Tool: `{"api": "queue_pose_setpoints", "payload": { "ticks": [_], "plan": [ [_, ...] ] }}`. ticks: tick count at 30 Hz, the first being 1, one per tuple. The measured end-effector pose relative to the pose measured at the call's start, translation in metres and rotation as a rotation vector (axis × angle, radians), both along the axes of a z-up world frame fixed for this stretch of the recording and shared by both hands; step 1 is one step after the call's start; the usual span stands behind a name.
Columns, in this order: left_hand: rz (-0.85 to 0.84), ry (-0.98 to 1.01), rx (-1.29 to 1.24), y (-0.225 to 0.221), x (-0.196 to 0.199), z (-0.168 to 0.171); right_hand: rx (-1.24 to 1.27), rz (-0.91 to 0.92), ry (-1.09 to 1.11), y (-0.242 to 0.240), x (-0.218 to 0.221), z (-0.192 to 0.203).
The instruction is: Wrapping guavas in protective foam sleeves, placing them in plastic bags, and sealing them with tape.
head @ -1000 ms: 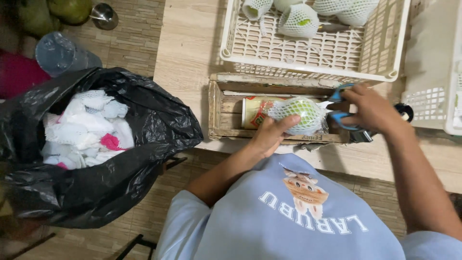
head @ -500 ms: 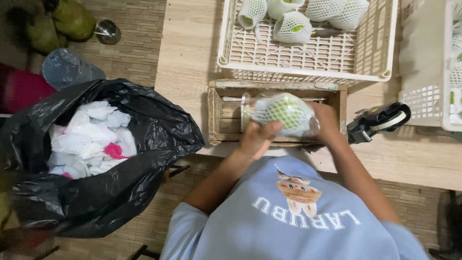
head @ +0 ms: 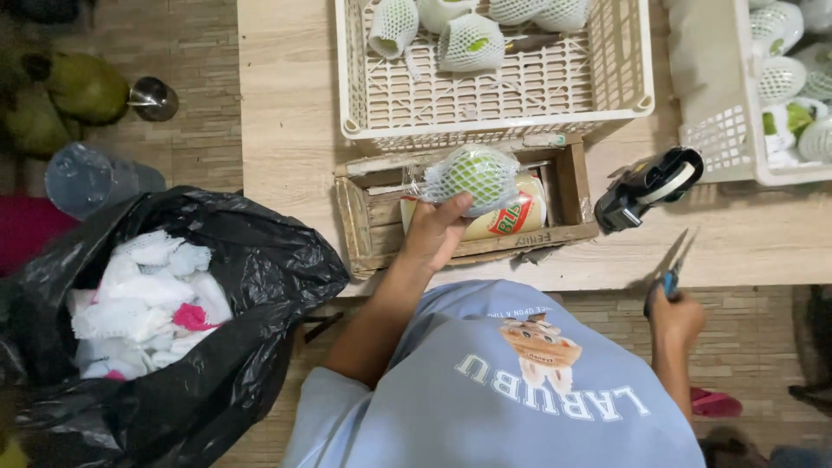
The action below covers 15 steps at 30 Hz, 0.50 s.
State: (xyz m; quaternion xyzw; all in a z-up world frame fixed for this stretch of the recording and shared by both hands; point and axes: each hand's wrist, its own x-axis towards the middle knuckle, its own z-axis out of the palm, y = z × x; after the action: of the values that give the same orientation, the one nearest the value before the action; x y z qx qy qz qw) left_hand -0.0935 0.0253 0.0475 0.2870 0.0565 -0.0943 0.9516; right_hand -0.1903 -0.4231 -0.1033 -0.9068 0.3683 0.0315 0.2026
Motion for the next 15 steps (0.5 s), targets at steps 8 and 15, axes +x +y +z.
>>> {"api": "queue_pose_setpoints", "payload": {
  "ticks": [8,15],
  "plan": [
    [0.088,0.086,0.017,0.007,-0.004,-0.001,0.085,0.095,0.203,0.009,0.075,0.017],
    [0.142,0.055,0.076,0.001,0.000,0.000,0.786,0.511,-0.524,0.106,0.072,0.241]
  ]
}}
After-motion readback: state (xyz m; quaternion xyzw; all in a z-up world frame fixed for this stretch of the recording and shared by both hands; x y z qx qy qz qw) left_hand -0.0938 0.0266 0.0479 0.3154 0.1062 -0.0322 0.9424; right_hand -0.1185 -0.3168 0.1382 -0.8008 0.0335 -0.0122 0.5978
